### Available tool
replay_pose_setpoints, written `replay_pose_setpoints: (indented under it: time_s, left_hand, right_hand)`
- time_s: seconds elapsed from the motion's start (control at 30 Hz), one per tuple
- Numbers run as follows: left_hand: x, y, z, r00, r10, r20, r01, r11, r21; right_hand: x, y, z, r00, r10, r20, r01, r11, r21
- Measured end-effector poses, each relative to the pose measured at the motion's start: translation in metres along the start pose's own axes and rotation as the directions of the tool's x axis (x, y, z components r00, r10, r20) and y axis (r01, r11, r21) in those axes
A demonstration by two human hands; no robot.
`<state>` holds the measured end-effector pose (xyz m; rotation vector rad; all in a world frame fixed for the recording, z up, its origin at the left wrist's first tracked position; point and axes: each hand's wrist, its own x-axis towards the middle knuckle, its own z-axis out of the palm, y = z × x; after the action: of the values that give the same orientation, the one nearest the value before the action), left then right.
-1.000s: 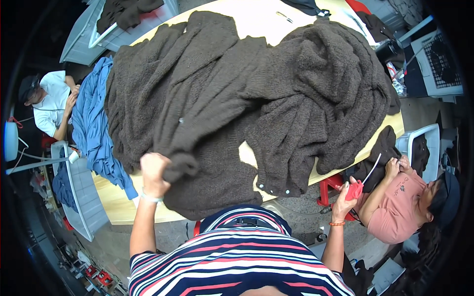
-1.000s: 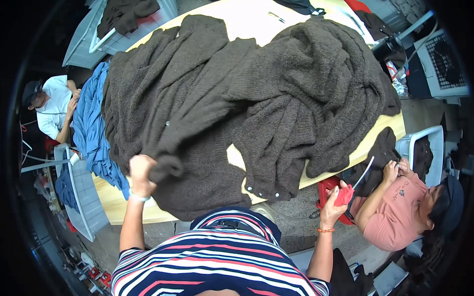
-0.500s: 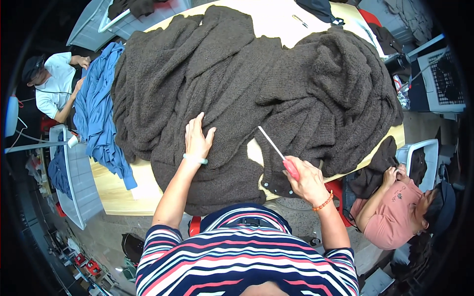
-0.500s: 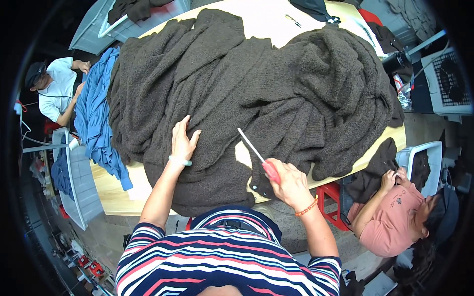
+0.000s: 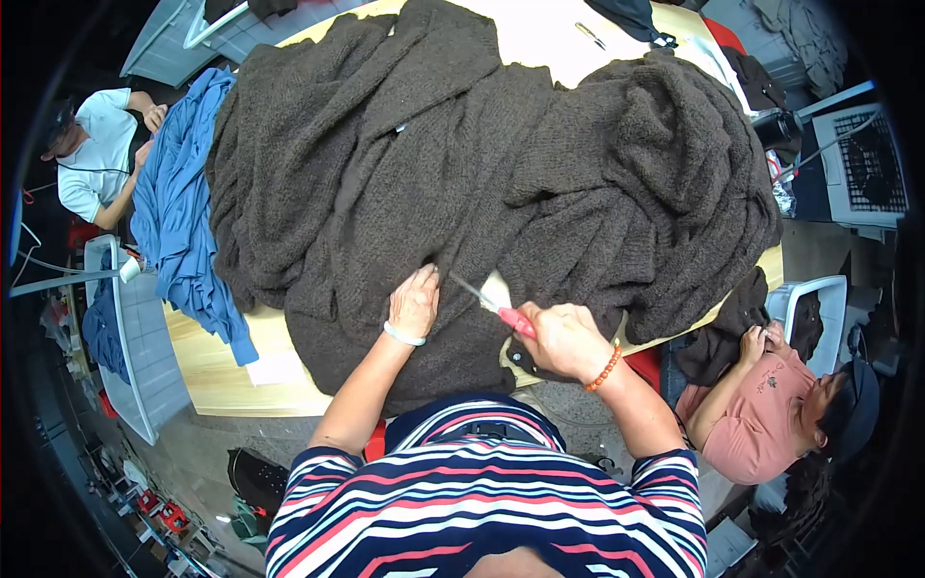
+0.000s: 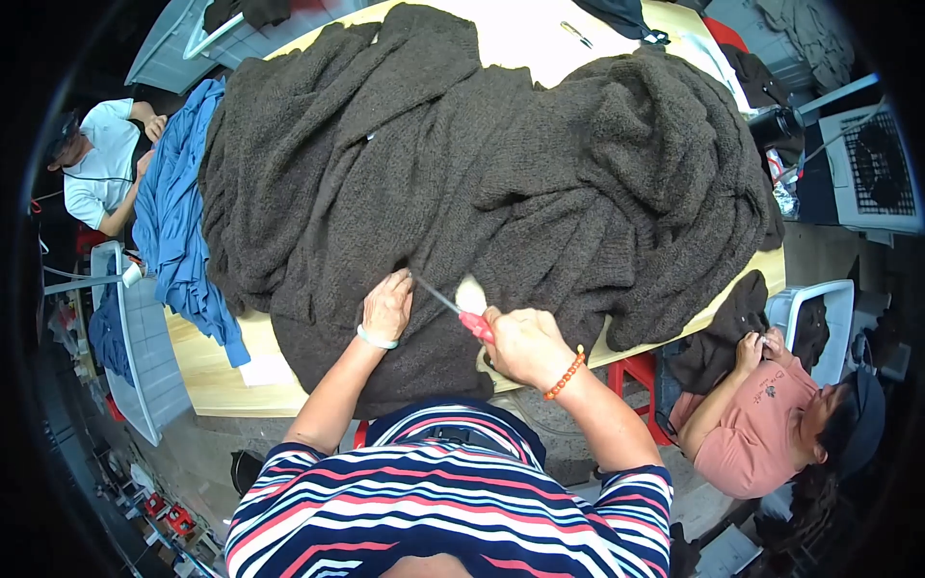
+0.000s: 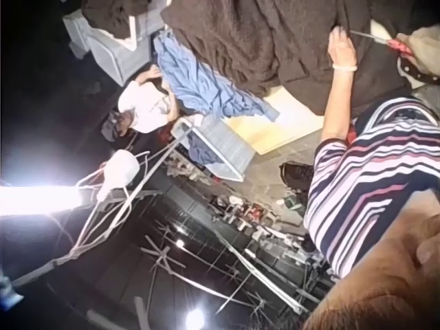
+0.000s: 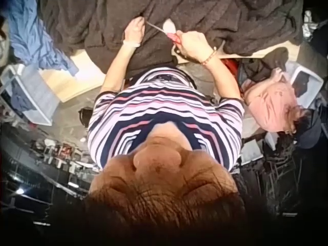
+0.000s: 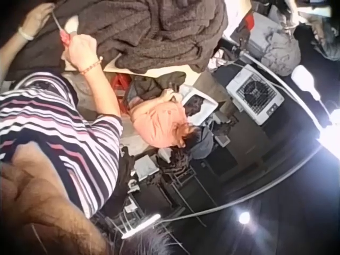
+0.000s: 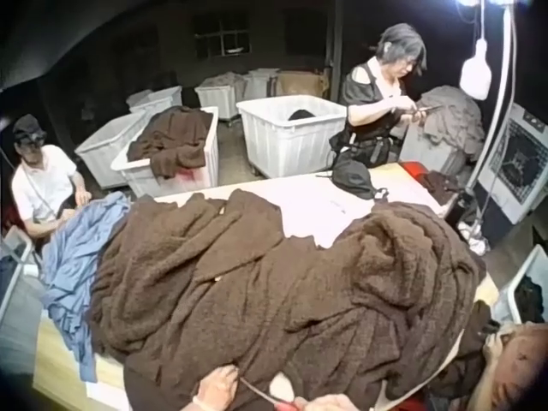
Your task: Trimming loose threads and excess fabric from brown garments using scissors.
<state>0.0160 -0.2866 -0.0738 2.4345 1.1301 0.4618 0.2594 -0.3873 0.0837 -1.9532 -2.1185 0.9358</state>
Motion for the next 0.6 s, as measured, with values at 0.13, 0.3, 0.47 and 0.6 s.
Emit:
replay_pose_setpoints:
  time_s: [0.13,0.3,0.47,0.6]
  left_hand:
    - [-0.007,0.005,-0.007,0.999,0.036,-0.013,-0.037,0.999,-0.008]
    - [-0.004,0.017,-0.021,0.99,0.035,0.137,-0.041,0.998,0.044]
    - [-0.01,0.044,-0.046,0.936,-0.043,0.348,0.025,0.998,0.055]
    - [-0.021,0.053,-0.047,0.938,-0.118,0.326,0.292,0.774,-0.562]
  right_hand:
    - [0.002,-0.003,-0.002,0.998,-0.004,0.066,0.004,1.0,-0.004]
    - [0.004,0.0,0.006,0.999,0.038,0.029,-0.034,0.994,-0.105]
    - [-0.015,-0.003,0.001,0.996,0.008,0.092,-0.007,1.0,-0.012]
    - [-0.028,0.009,0.001,0.992,0.113,0.05,-0.11,0.992,-0.056]
